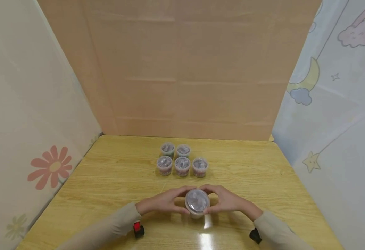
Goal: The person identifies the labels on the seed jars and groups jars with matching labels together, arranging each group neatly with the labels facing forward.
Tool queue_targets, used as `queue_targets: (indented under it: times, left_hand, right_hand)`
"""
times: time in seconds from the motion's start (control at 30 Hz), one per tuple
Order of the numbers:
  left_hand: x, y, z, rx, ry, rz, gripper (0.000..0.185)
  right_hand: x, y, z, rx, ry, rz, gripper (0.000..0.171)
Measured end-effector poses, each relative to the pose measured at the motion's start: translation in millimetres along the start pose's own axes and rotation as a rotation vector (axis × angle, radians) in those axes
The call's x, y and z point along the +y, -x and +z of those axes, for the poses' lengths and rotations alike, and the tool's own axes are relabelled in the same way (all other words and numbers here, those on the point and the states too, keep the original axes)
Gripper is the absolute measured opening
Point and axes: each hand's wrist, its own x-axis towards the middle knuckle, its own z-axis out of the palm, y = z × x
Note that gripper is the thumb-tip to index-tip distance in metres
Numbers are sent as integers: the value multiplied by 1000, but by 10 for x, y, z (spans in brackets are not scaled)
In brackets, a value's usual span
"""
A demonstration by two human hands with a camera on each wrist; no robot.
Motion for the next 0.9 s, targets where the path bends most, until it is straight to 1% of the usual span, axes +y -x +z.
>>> queue_targets:
  times: [0.13, 0.27, 0.37, 0.53, 0.63, 0.73, 0.83, 0.9]
  left_hand:
    - [-10, 6, -15, 31, 27, 0, 81]
    - [-9, 5, -48, 61, 47, 13, 80]
    - [-9, 5, -72, 71, 58, 26, 79]
    - [-39, 16, -83, 93, 87, 29, 77]
    - [-61, 30, -86, 121, 101, 12, 76]
    - [-69, 43, -95, 150, 113, -21, 73]
    - [-61, 48, -108, 188, 116, -48, 72]
    - [-52, 44, -117, 223, 109, -57, 71]
  right_hand:
    - [-7, -40, 5, 16, 9, -2, 65]
    - [-6, -87, 6, 23, -22, 0, 65]
    - [7, -108, 6, 30, -44, 1, 65]
    - [66, -136, 27, 56, -16, -50, 67]
    - [103, -152, 44, 79, 2, -81, 68]
    - [111, -165, 59, 105, 15, -87, 69]
    - [85, -176, 79, 129, 12, -57, 72]
    - [59, -188, 94, 148, 7, -15, 76]
